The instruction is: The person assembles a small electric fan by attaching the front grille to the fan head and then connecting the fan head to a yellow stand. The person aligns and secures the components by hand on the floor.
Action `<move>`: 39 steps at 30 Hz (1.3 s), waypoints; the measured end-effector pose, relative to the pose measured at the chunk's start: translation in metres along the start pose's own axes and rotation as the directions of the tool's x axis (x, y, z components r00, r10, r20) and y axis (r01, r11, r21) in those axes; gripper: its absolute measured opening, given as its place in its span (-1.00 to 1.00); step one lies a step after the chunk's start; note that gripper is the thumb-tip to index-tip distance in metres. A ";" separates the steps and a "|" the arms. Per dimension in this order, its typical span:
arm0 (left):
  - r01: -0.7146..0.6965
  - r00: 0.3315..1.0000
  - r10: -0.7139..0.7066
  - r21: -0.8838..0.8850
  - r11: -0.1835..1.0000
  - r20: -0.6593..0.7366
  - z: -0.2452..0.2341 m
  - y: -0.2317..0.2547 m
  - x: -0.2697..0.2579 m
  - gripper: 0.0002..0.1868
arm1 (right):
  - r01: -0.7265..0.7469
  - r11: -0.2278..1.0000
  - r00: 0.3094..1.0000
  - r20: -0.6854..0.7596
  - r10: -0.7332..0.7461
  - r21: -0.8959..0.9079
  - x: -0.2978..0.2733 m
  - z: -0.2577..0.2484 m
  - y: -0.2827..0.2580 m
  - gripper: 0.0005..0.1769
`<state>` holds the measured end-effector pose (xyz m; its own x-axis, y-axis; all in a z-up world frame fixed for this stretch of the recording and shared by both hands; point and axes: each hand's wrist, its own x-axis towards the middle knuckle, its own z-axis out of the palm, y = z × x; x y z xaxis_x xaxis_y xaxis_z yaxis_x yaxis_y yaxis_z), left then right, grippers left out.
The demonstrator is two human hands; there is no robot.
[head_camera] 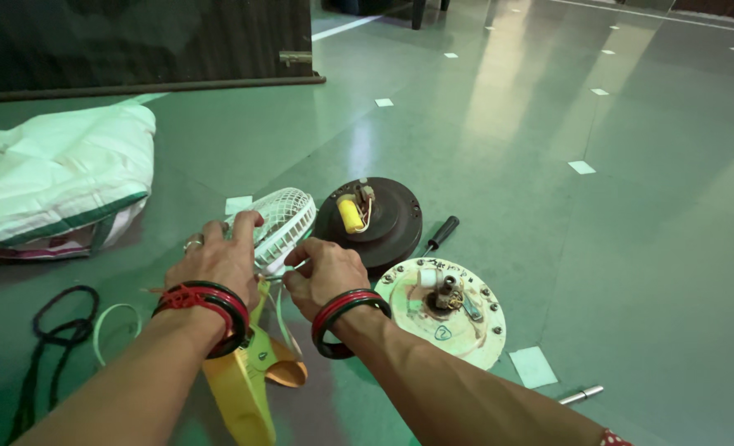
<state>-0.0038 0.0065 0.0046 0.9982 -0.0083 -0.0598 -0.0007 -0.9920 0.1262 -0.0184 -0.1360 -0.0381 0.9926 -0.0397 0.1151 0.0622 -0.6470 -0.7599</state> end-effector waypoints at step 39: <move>0.523 0.848 -0.215 -0.696 0.493 0.485 0.100 -0.065 0.052 -0.56 | -0.010 1.000 0.997 -0.070 0.011 0.004 0.008 0.018 -0.010 -0.78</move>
<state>0.0419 0.0583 -0.1063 0.8171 0.1447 -0.5580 0.5634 -0.4054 0.7199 -0.0092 -0.1164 -0.0409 0.9834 -0.0998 0.1515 0.0523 -0.6437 -0.7635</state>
